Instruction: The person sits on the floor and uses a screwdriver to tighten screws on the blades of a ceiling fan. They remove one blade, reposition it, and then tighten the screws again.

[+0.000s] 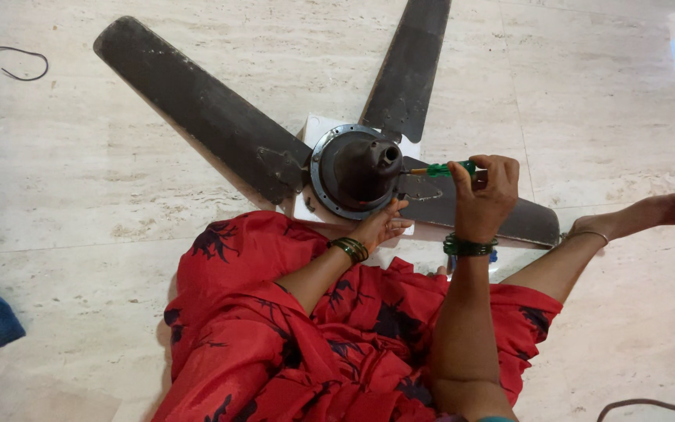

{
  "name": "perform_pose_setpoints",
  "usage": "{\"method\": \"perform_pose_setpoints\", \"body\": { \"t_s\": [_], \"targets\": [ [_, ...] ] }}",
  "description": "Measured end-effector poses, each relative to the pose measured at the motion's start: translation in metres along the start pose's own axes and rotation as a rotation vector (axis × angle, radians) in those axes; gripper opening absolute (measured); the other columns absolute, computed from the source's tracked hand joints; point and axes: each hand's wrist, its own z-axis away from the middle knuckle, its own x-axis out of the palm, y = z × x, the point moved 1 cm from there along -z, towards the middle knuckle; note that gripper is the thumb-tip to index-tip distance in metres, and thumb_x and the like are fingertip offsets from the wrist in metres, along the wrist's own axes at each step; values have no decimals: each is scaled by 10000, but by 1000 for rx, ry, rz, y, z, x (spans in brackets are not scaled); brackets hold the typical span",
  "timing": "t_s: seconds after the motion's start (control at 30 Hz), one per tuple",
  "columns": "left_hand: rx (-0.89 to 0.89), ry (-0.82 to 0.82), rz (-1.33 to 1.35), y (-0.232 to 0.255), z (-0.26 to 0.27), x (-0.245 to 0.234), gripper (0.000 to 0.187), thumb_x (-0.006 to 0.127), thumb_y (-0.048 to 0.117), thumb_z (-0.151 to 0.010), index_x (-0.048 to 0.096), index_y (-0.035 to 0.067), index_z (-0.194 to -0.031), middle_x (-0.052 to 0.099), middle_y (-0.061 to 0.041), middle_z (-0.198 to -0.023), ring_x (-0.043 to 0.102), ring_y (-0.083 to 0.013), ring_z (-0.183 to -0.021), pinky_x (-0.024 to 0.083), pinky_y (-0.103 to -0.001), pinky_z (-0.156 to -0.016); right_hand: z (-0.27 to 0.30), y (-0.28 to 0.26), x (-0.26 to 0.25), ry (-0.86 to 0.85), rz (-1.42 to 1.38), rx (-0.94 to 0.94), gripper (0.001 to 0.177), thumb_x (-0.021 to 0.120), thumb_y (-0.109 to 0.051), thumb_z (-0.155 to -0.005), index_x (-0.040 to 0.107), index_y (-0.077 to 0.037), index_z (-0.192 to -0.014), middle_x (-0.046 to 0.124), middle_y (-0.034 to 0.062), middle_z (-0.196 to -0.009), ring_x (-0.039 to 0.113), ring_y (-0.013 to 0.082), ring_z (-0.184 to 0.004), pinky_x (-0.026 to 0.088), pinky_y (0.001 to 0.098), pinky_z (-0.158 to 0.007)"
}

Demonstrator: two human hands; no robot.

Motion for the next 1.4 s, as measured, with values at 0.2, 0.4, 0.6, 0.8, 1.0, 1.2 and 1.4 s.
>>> {"method": "perform_pose_setpoints", "body": {
  "t_s": [0.2,0.4,0.6,0.8,1.0,1.2,1.4],
  "targets": [
    [7,-10,-39,7,5,4,994,470,739,-903,273,46,-1588,435,-130,-1552,548,-220,-1332,467,-298,-1073,-2,-1,9,34,-23,4,403,937,-243,-905,598,-27,-935,553,62,-933,528,149,-730,458,295,-618],
    [21,-16,-10,-4,-1,-3,992,495,735,-913,291,37,-1589,435,-166,-1558,549,-246,-1354,469,-314,-1097,-4,2,15,75,67,46,486,961,-262,-886,537,-29,-842,505,61,-854,461,180,-681,414,321,-584],
    [-12,-9,-21,-15,-8,-12,930,545,709,-908,330,146,-1616,503,-213,-1489,560,-249,-1299,464,-366,-1077,5,5,9,92,-12,142,333,853,-220,-985,599,-8,-951,600,78,-909,588,144,-675,473,315,-578],
    [-38,46,-366,-7,0,-12,875,590,605,-930,318,97,-1588,529,-130,-1471,553,-214,-1284,472,-369,-1050,27,4,-13,143,-36,48,182,769,-92,-1045,630,22,-1015,630,105,-960,618,169,-681,496,294,-602],
    [64,65,-590,60,46,-35,699,604,499,-950,502,60,-1484,708,-109,-1271,659,-191,-1022,553,-321,-862,62,41,-41,167,-235,198,139,718,-98,-1090,632,8,-1059,631,70,-937,631,127,-696,522,266,-610],
    [365,467,-193,142,93,-110,487,596,349,-1027,581,28,-1392,741,-110,-1156,691,-121,-907,548,-245,-785,124,153,-59,3,-511,581,143,649,-170,-1113,637,-30,-1088,643,27,-860,632,107,-668,531,242,-594],
    [449,696,39,135,77,-170,364,616,224,-993,627,41,-1307,738,-104,-1093,688,-151,-873,559,-260,-741,192,233,-18,-144,-534,915,161,612,-189,-1066,669,-47,-1017,620,40,-752,610,117,-543,498,259,-486]
  ]
}}
